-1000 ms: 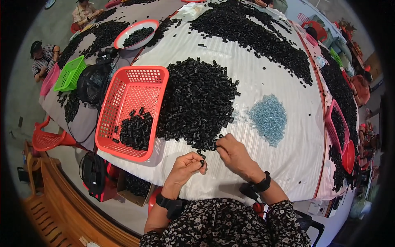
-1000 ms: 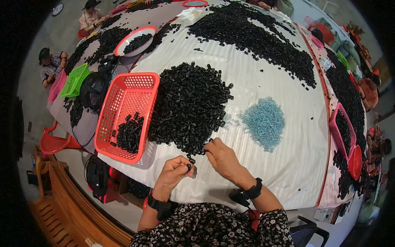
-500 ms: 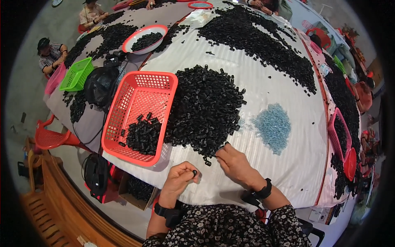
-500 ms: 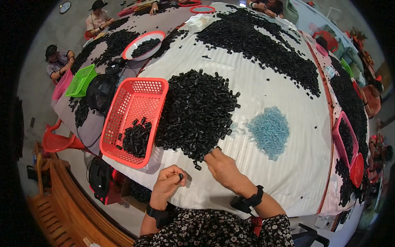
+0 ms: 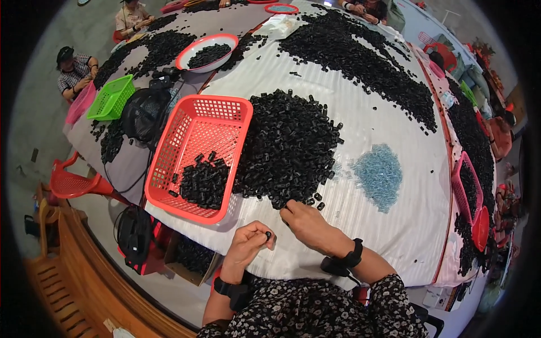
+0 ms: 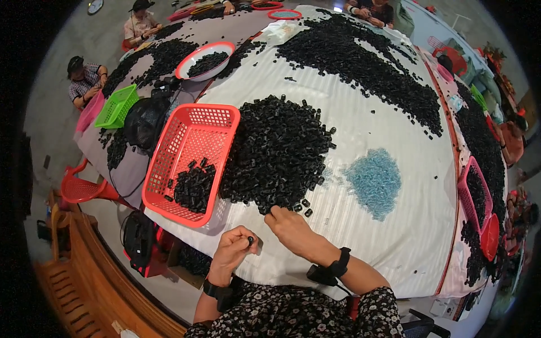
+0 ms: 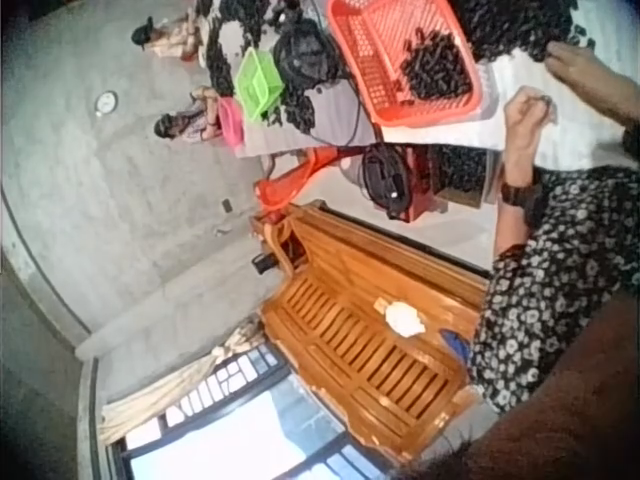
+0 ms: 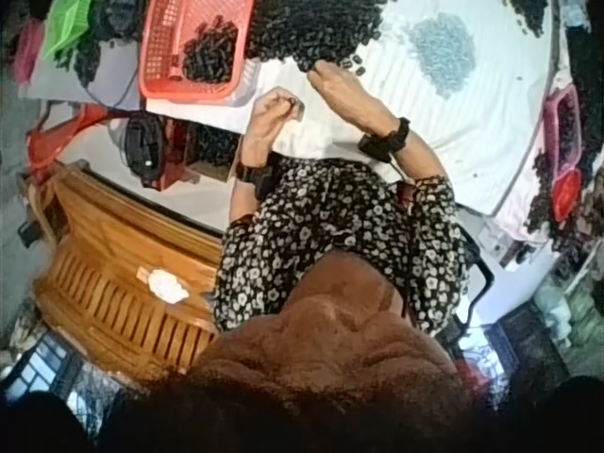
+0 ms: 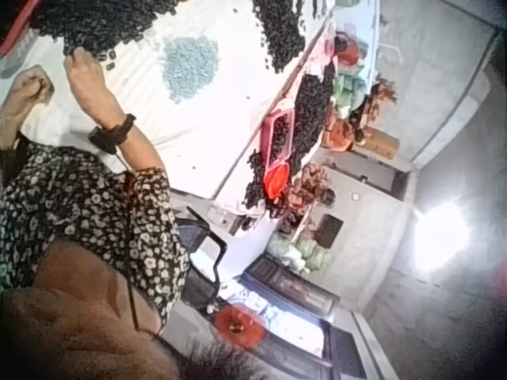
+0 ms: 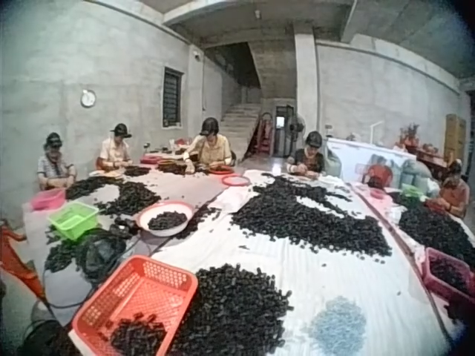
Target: Sorting and inspecting black plastic shoe components at a production table.
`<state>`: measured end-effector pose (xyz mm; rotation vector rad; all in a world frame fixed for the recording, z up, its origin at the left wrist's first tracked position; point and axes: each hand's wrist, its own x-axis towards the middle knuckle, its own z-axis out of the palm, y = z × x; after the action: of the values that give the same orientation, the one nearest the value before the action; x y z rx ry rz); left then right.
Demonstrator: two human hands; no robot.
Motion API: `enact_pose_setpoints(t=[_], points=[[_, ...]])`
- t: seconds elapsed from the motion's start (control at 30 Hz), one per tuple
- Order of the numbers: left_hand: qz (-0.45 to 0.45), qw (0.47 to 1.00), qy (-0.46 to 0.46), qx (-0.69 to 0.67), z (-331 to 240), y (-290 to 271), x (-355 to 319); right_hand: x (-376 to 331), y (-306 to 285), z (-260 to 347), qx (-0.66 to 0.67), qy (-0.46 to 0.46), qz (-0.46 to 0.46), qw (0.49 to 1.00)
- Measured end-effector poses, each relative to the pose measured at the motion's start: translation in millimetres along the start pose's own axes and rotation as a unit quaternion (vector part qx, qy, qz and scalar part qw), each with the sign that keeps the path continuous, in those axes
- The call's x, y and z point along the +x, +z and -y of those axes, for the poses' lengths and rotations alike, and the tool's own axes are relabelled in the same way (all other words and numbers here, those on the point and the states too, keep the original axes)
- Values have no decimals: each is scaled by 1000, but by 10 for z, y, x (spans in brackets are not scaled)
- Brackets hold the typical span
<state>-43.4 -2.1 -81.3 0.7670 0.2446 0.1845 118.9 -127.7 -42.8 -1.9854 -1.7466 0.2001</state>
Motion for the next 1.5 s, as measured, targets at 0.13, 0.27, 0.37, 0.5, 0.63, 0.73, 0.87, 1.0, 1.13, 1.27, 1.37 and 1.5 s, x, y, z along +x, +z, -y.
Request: enact_pose_setpoints(t=[0.13, 0.27, 0.37, 0.5, 0.63, 0.73, 0.87, 1.0, 1.13, 1.27, 1.37, 1.5], points=[[7, 1000, -1, 7, 14, -17, -1, 26, -25, 30, -30, 24, 16, 999], [5, 1000, -4, 24, -1, 15, 13, -35, -38, 80, 39, 63, -1, 997], [-27, 998, -2, 63, -36, 124, 30, -79, -172, 103, 196, 83, -46, 976], [-65, 990, -1, 122, -104, 284, 33, -97, -372, 216, 332, 153, -46, 930], [-53, 985, 4, 162, -90, 343, 36, -131, -365, 235, 367, 162, -39, 915], [-52, 983, 8, 178, -73, 397, 34, -150, -341, 244, 367, 148, -46, 917], [-58, 979, 15, 194, -77, 471, 30, -188, -300, 238, 391, 128, -61, 910], [-57, 975, 26, 212, -69, 488, 30, -213, -304, 243, 377, 121, -66, 916], [-56, 968, 29, 241, -73, 484, 30, -201, -371, 262, 370, 135, -34, 918], [-54, 961, 29, 269, -79, 493, 36, -204, -347, 266, 334, 113, -36, 935], [-56, 960, 23, 272, -78, 526, 46, -214, -359, 310, 336, 127, -25, 933], [-60, 963, 30, 261, -45, 511, 58, -210, -334, 315, 349, 130, -31, 928]])
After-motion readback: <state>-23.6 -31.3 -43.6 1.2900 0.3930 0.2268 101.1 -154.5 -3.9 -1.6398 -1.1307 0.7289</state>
